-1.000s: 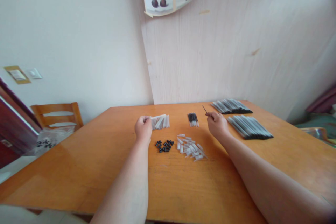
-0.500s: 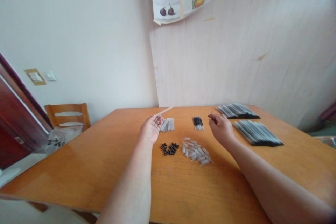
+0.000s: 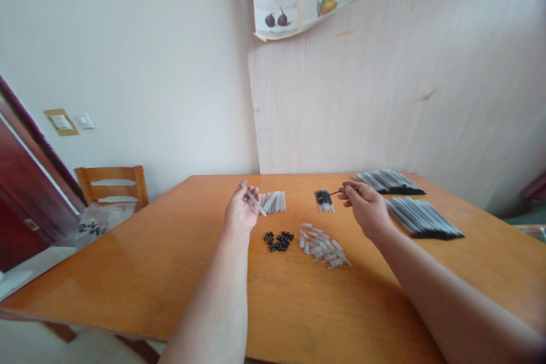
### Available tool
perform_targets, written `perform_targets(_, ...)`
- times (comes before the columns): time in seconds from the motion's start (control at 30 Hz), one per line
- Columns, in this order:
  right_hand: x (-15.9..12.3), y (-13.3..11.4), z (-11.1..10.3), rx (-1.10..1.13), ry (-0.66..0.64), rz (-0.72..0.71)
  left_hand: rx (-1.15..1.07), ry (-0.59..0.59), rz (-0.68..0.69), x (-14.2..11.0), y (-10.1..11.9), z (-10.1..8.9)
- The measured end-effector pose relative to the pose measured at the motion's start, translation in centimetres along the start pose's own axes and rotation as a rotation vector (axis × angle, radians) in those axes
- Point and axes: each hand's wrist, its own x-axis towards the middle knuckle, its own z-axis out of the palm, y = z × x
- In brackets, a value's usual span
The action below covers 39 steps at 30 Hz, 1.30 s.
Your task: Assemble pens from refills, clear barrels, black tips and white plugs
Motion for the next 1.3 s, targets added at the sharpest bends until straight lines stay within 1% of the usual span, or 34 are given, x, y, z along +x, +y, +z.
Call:
perform_targets(0.1, -0.2, -0.8, 0.2, 0.171, -0.012, 0.078, 0.062, -0.111, -0.039, -0.3, -0.3, 0.2)
perform_targets(0.2, -0.3, -1.5, 0.1, 0.316, -0.023, 0.134, 0.154, -0.220, -0.110, -0.9, -0.7, 0.5)
perform_targets(0.3, -0.3, -2.2, 0.1, 0.424, -0.052, 0.182, 0.232, -0.330, -0.187, -1.8, -1.3, 1.0)
perform_targets(0.4, -0.3, -3.0, 0.1, 0.484, -0.073, 0.230, 0.299, -0.412, -0.259, -2.6, -1.9, 1.4)
perform_targets(0.57, -0.4, -3.7, 0.1, 0.508, -0.052, 0.265, 0.385, -0.509, -0.359, -3.5, -2.7, 1.8)
perform_targets(0.7, -0.5, -3.7, 0.2, 0.509, -0.037, 0.250, 0.528, -0.588, -0.362, -4.1, -3.2, 1.9)
perform_targets(0.8, -0.7, -3.9, 0.3, 0.498, -0.054, 0.239, 0.642, -0.655, -0.365, -4.6, -3.3, 2.0)
perform_targets(0.93, -0.9, -4.2, 0.6, 0.504, -0.048, 0.234, 0.711, -0.739, -0.401, -5.2, -3.2, 2.3)
perform_targets(1.13, -1.1, -4.4, 0.9, 0.474, -0.029, 0.208, 0.751, -0.774, -0.446, -5.6, -3.2, 2.4)
perform_targets(1.3, -1.2, -4.4, 1.0, 0.452, 0.001, 0.189, 0.768, -0.806, -0.456, -5.7, -3.3, 2.3)
